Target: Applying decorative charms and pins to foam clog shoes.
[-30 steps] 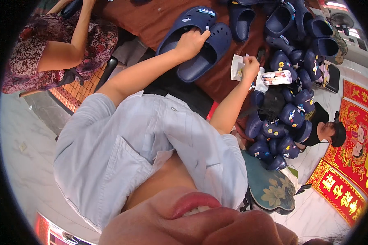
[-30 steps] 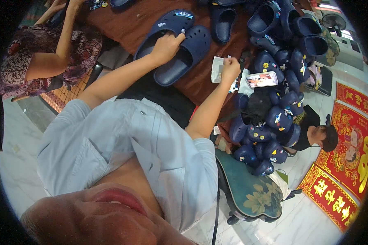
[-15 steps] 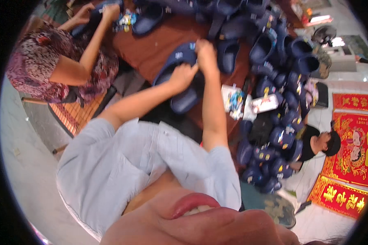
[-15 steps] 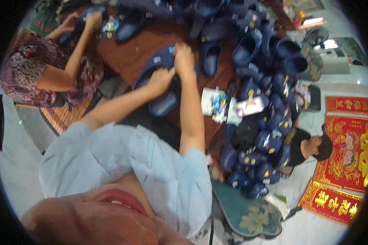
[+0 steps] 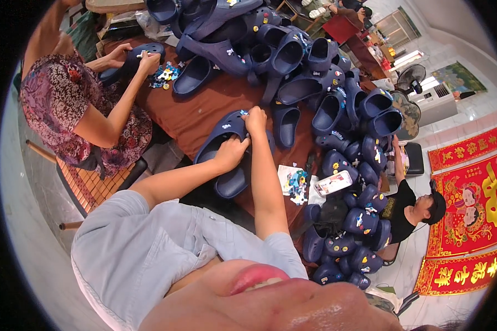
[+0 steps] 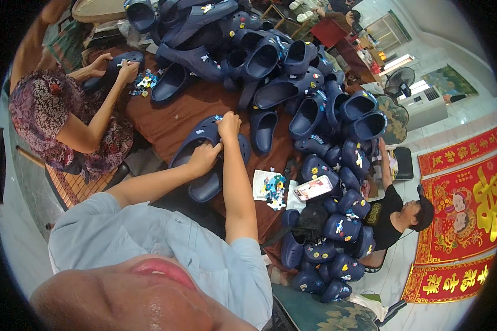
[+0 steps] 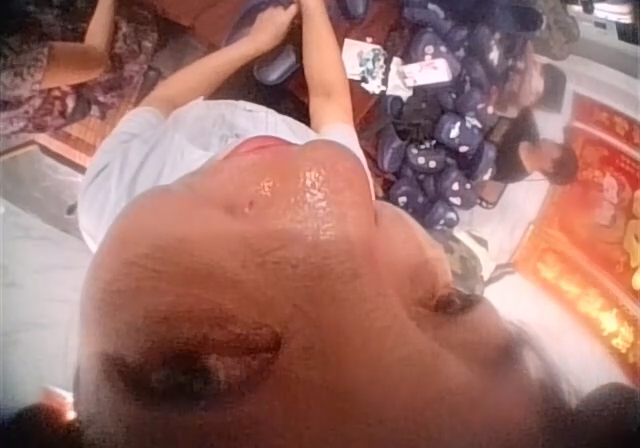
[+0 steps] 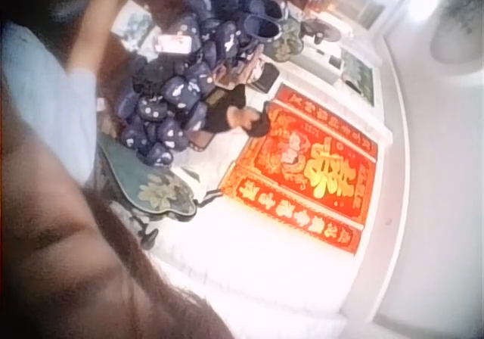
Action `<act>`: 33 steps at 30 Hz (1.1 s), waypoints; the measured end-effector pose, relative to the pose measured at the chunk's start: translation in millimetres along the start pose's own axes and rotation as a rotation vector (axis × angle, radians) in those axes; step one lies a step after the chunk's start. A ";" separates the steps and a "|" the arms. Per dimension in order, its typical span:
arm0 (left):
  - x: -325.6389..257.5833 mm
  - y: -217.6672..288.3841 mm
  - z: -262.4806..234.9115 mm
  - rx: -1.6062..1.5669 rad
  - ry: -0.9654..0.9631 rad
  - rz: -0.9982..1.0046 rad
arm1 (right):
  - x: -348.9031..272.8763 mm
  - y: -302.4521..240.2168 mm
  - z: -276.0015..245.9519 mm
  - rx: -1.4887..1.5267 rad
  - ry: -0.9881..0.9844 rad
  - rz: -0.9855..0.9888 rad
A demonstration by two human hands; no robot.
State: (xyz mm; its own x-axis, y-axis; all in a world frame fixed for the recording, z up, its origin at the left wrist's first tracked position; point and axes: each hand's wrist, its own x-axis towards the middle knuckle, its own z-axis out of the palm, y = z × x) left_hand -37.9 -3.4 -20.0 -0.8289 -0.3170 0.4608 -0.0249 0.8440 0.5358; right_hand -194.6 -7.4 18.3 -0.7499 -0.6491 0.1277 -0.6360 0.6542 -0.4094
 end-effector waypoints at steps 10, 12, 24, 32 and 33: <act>-1.1 -2.7 4.2 -0.025 0.052 0.014 | 4.2 12.3 1.4 0.226 0.035 -0.100; -0.1 -1.2 3.0 -0.017 0.036 0.012 | 5.2 15.4 5.4 0.195 0.068 -0.137; 1.9 5.7 -5.8 -0.008 -0.008 -0.011 | -25.9 18.6 -29.6 0.362 0.129 -0.361; -6.4 -2.0 3.2 -0.002 0.047 -0.017 | -132.8 112.6 -82.4 0.186 0.452 0.088; -6.6 -1.4 1.5 0.032 0.029 -0.021 | -143.5 122.9 -83.3 0.211 0.423 0.176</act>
State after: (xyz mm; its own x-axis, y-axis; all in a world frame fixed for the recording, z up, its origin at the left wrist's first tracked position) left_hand -33.1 -1.9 -24.9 -0.8114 -0.3472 0.4702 -0.0604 0.8500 0.5234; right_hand -180.3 198.5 24.9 -0.8782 -0.2934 0.3776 -0.4756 0.6185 -0.6255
